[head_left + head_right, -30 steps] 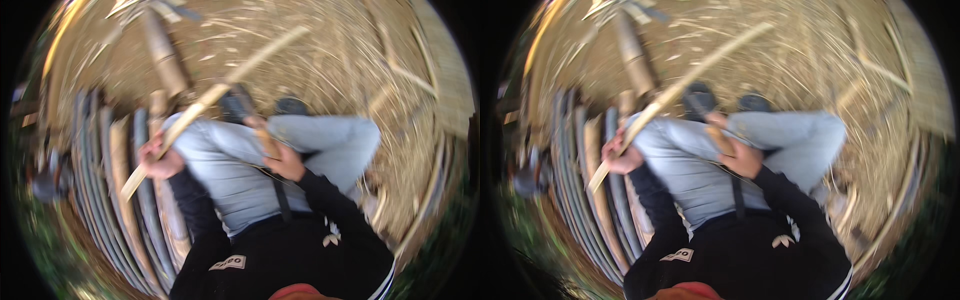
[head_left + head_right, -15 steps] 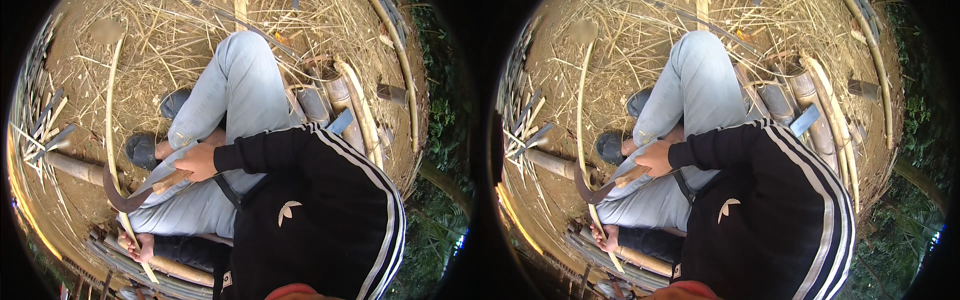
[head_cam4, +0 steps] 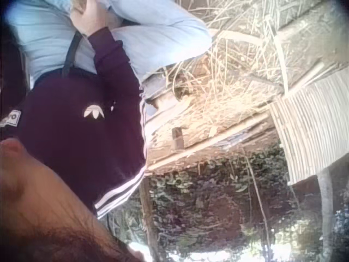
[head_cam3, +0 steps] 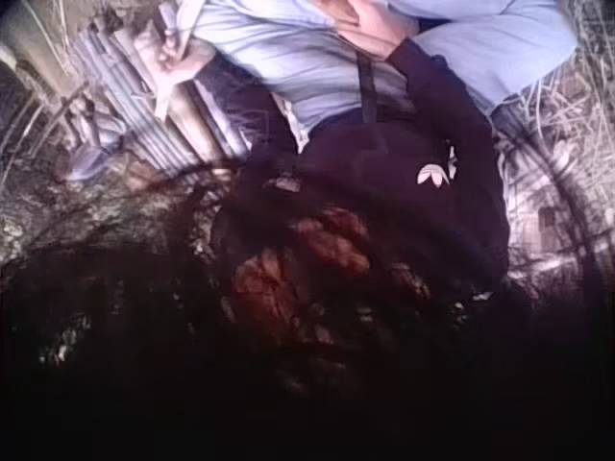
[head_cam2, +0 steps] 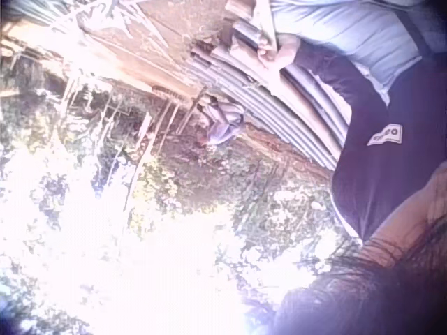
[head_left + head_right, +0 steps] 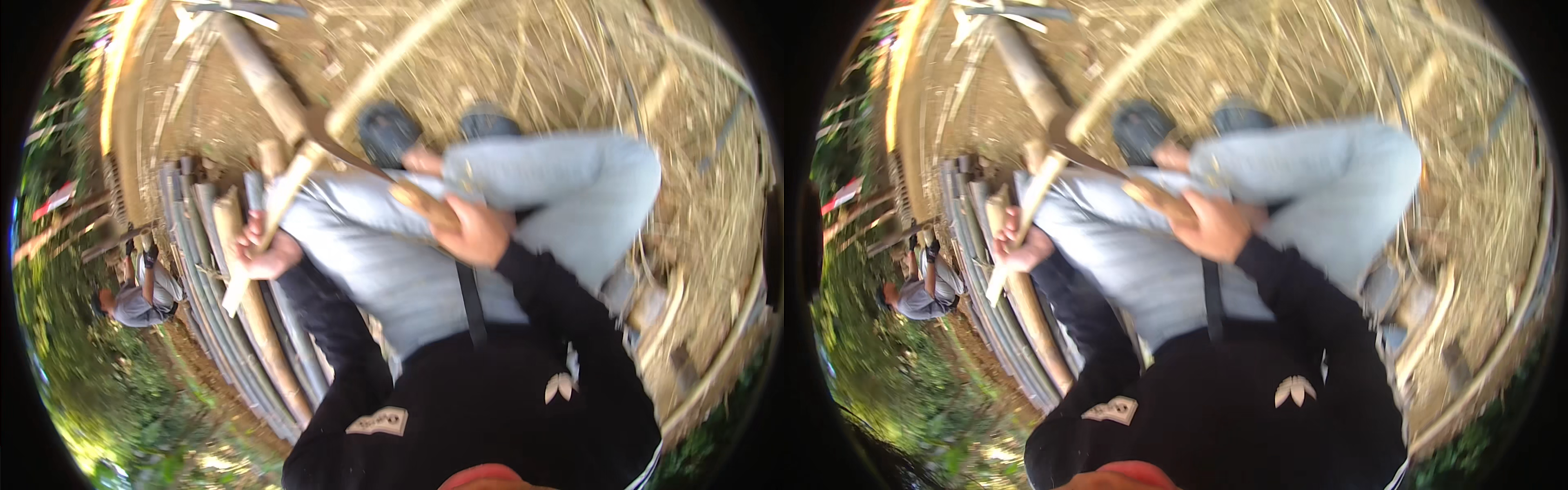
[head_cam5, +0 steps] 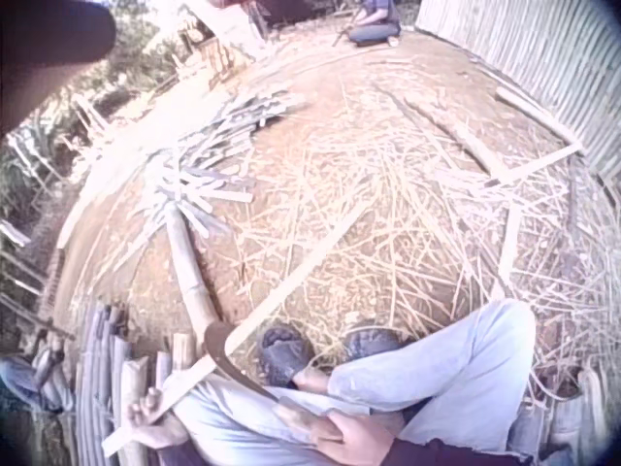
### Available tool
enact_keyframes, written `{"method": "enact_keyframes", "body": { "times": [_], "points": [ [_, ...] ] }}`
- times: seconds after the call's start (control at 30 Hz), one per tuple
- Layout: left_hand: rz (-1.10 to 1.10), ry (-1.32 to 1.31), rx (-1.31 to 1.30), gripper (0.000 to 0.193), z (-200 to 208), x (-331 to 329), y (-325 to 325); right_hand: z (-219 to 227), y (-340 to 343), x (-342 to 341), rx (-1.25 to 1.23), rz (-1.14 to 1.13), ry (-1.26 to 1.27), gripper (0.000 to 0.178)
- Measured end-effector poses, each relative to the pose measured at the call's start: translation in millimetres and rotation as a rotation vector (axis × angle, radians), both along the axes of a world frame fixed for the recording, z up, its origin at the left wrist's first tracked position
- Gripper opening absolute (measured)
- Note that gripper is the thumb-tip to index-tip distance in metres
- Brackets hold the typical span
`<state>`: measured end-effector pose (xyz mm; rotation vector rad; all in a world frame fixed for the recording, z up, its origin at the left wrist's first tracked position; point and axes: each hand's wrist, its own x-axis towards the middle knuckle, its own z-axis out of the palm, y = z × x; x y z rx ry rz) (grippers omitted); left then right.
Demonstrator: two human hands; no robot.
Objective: The person shaves a thin strip of bamboo using a curved sickle-like tool and then touches several larger bamboo poles lying on the ground.
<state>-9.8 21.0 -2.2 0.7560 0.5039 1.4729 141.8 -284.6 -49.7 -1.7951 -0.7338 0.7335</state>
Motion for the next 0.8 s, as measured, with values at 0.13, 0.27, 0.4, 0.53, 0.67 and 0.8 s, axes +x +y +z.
{"method": "enact_keyframes", "body": {
  "times": [0.13,0.27,0.4,0.53,0.67,0.8],
  "points": [
    [-0.071,-0.104,0.017,0.028,5,7,-14,13,-4,-6,0.031,-0.071,-0.097,0.041],
    [-0.045,-0.128,-0.067,0.034,6,13,-23,30,-6,-7,0.011,0.033,-0.092,0.029],
    [-0.022,-0.112,-0.105,0.031,10,22,-24,61,10,31,0.134,0.092,-0.199,0.025],
    [0.037,0.033,-0.022,0.026,18,25,-37,94,37,92,0.195,0.231,-0.598,0.025],
    [0.024,0.053,-0.003,0.025,31,30,-57,96,56,125,0.208,0.255,-0.752,0.024],
    [0.008,0.055,0.090,0.022,51,38,-84,70,53,124,0.152,0.183,-0.702,0.023]
  ]
}}
